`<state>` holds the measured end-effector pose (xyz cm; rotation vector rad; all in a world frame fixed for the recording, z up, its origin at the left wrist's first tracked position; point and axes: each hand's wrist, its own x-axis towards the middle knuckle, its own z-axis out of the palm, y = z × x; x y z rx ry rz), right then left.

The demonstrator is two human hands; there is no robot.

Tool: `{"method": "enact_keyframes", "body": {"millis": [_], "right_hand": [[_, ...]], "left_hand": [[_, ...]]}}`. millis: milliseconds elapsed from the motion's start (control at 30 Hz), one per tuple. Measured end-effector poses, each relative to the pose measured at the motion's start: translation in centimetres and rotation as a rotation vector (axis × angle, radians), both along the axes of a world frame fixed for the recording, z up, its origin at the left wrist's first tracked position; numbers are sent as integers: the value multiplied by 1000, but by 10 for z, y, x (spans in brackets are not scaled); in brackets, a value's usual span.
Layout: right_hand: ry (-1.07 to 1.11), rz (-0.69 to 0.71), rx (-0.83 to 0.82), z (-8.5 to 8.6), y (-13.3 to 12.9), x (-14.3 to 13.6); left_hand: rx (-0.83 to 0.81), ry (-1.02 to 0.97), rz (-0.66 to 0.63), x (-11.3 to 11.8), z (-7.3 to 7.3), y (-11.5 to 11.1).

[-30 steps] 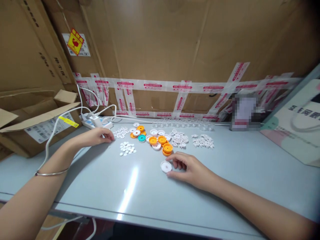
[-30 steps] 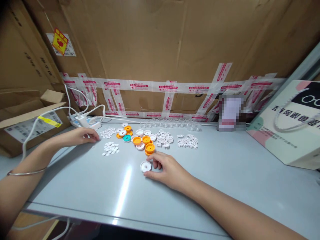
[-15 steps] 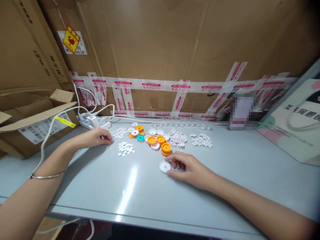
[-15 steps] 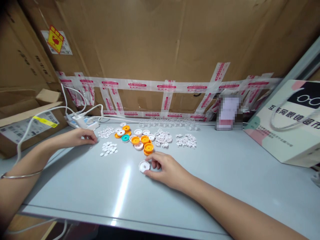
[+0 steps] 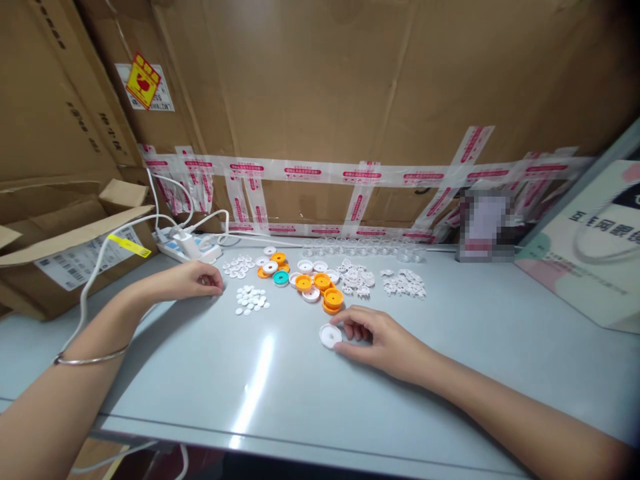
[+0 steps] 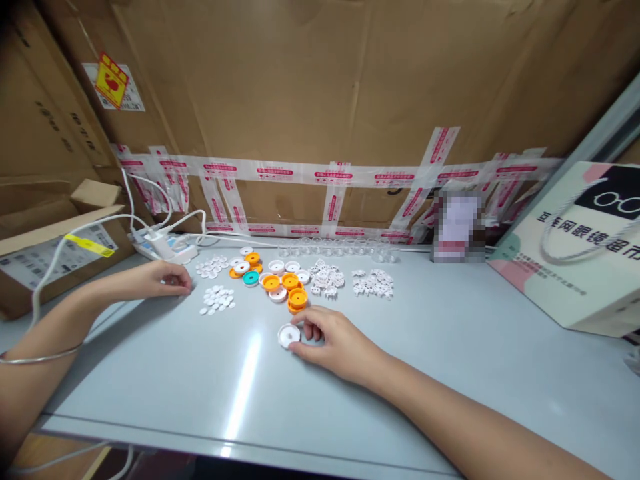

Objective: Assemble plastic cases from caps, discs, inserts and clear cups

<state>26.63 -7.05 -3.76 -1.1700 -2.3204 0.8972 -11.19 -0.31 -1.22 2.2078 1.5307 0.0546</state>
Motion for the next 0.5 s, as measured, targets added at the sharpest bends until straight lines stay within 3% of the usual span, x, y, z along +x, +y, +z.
{"method": "enact_keyframes", "body": {"millis": [500], "right_hand": [[-6,4,1,0,0,1]], "left_hand": [[8,-69,-12,1,3,-3]]}}
